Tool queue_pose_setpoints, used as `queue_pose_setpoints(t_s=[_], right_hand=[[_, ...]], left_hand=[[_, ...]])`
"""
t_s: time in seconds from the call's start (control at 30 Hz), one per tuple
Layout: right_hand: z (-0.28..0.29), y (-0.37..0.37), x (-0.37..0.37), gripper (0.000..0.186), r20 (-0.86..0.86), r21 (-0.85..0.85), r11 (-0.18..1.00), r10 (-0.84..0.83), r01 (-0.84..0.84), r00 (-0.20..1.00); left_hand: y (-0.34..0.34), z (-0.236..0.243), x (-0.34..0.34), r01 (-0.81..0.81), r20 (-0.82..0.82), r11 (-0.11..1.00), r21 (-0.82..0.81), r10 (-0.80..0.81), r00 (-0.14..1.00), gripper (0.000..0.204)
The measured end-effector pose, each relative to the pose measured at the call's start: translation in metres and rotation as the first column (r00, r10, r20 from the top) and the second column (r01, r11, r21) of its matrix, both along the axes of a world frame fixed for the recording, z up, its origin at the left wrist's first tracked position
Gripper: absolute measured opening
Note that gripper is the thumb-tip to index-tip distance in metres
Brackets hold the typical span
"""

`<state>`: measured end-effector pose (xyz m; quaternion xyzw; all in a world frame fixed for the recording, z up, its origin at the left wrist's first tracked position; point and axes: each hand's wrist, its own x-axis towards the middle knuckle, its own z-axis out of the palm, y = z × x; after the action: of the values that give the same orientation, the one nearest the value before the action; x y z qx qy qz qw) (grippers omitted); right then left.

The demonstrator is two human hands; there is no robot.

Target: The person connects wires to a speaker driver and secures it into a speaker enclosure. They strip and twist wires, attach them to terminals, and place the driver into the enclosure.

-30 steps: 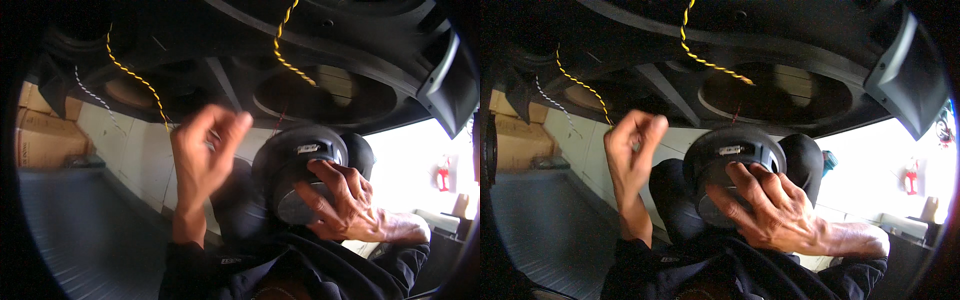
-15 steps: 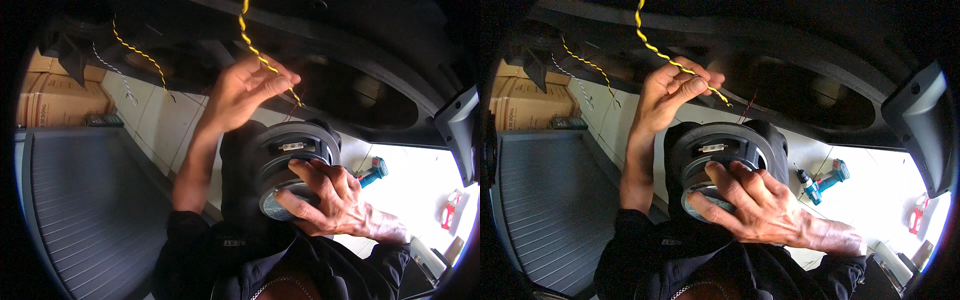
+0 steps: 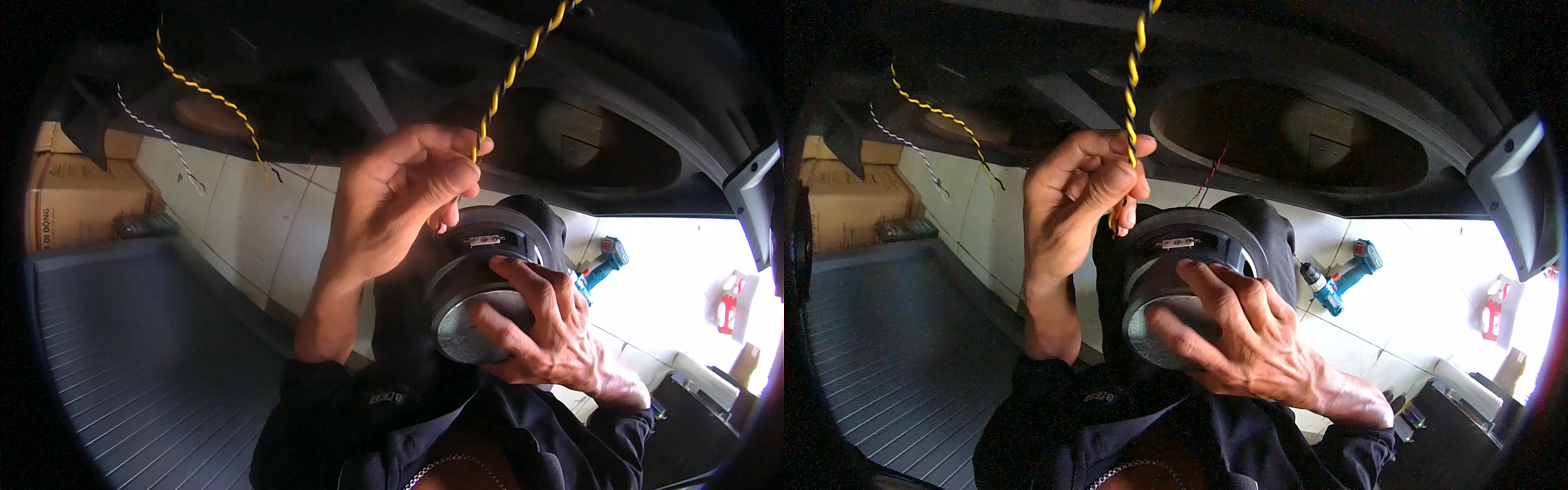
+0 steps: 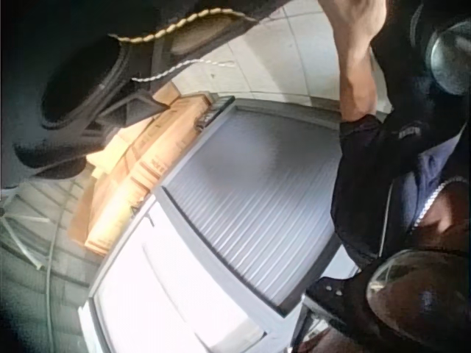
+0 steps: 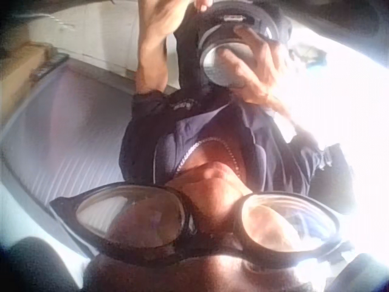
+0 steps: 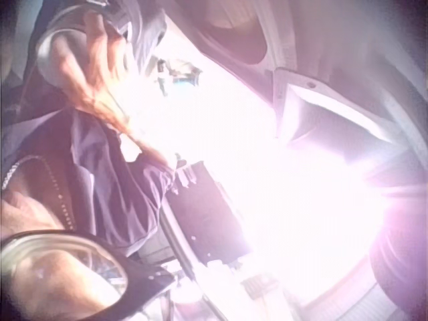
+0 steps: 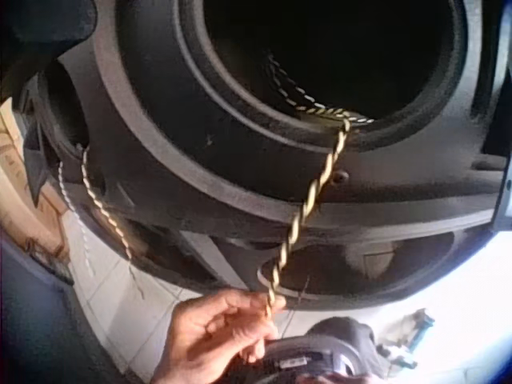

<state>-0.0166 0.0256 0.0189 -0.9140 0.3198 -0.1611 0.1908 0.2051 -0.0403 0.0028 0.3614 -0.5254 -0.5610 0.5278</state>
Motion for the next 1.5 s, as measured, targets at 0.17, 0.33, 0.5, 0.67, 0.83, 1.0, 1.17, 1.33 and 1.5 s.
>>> queue_pose_setpoints(t_s=[0.17,0.33,0.5,0.67,0.83,1.0,1.17,1.33,1.5], right_hand=[[0.019,-0.015,0.002,0.086,-0.032,0.111,0.994,0.023,-0.019,0.999],[0.037,-0.058,0.005,0.082,0.374,0.418,0.895,-0.328,0.158,0.868],[0.016,-0.092,0.043,0.029,0.529,0.371,0.928,-0.229,0.019,0.817],[0.016,-0.092,0.050,0.027,0.663,0.300,0.954,-0.226,0.023,0.713],[0.014,-0.093,0.059,0.029,0.728,0.296,0.955,-0.208,-0.025,0.653],[0.023,-0.086,0.060,0.033,0.740,0.315,0.949,-0.270,0.037,0.616],[0.027,-0.079,0.059,0.035,0.768,0.329,0.938,-0.335,0.112,0.546],[0.031,-0.077,0.052,0.040,0.809,0.291,0.939,-0.344,0.183,0.477],[0.041,-0.065,0.071,0.036,0.471,0.774,0.621,-0.696,0.125,0.542]], left_hand=[[0.008,-0.010,0.003,-0.006,-0.088,0.999,0.039,0.010,0.996,0.024],[0.012,-0.001,-0.006,-0.061,0.131,0.986,-0.158,0.082,0.988,0.018],[0.021,0.007,-0.006,-0.116,-0.016,0.991,0.072,0.117,0.993,0.015],[0.030,0.006,0.012,0.059,-0.081,0.969,0.242,-0.040,0.996,0.024],[0.036,0.005,0.001,0.086,-0.167,0.972,0.217,-0.050,0.985,0.032],[0.037,0.011,-0.003,0.071,-0.160,0.985,0.157,-0.046,0.986,0.027],[0.044,0.018,0.016,0.006,0.128,1.000,0.024,-0.009,0.992,0.015],[0.067,-0.010,0.056,-0.131,0.034,0.978,0.164,0.127,0.991,0.009],[0.034,0.039,0.037,-0.125,0.350,0.787,-0.603,0.403,0.846,0.016]])
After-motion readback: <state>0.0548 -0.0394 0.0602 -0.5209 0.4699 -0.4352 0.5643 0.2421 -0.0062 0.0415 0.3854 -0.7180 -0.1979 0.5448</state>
